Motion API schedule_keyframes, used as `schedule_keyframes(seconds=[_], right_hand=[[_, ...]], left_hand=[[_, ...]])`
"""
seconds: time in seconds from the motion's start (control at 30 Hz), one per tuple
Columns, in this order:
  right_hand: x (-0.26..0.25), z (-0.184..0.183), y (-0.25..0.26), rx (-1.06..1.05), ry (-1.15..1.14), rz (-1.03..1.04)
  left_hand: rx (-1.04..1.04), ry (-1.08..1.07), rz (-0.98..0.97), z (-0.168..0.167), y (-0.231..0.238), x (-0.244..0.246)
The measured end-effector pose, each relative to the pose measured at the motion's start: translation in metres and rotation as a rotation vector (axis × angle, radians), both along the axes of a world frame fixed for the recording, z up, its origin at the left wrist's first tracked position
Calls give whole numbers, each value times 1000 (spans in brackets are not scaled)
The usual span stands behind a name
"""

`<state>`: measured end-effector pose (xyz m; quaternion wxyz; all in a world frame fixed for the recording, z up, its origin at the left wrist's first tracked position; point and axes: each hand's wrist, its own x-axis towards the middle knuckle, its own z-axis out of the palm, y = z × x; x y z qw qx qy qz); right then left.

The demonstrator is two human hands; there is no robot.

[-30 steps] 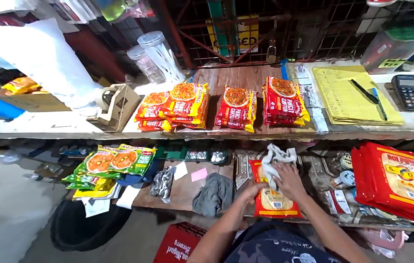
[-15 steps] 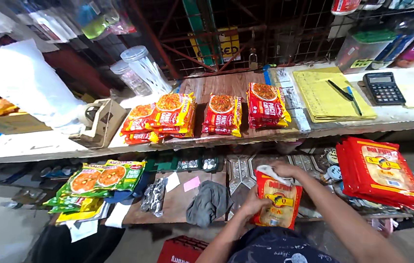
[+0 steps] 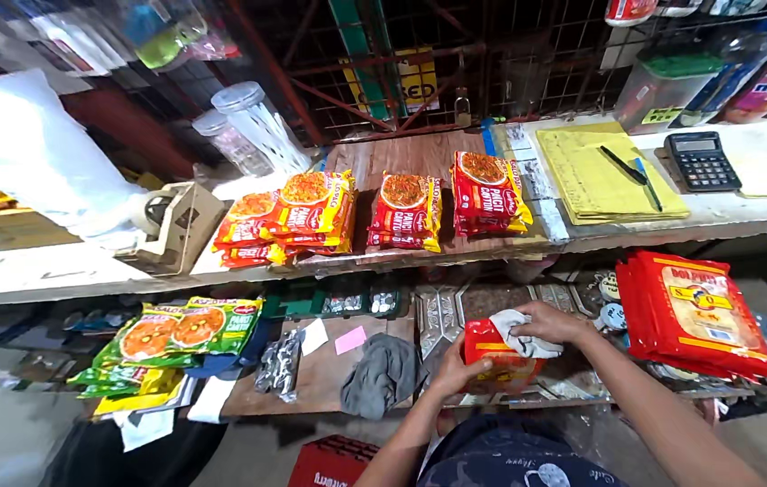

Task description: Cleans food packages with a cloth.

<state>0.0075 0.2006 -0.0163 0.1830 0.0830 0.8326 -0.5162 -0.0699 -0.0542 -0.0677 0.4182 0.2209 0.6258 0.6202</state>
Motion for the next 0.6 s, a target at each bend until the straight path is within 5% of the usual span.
schedule_keyframes(seconds=[0.13, 0.33, 0.5, 0.6], right_hand=[[7, -18, -8, -34, 69, -36], [21, -16, -7, -245, 340, -539], [4, 20, -38, 110, 374, -175], [-14, 19, -70, 318, 268, 109]], left_hand=[[129, 84, 131, -4, 5, -8], [98, 233, 245, 6, 6, -8], [8, 370, 158, 12, 10, -9], [-18, 180, 242, 13, 17, -4]])
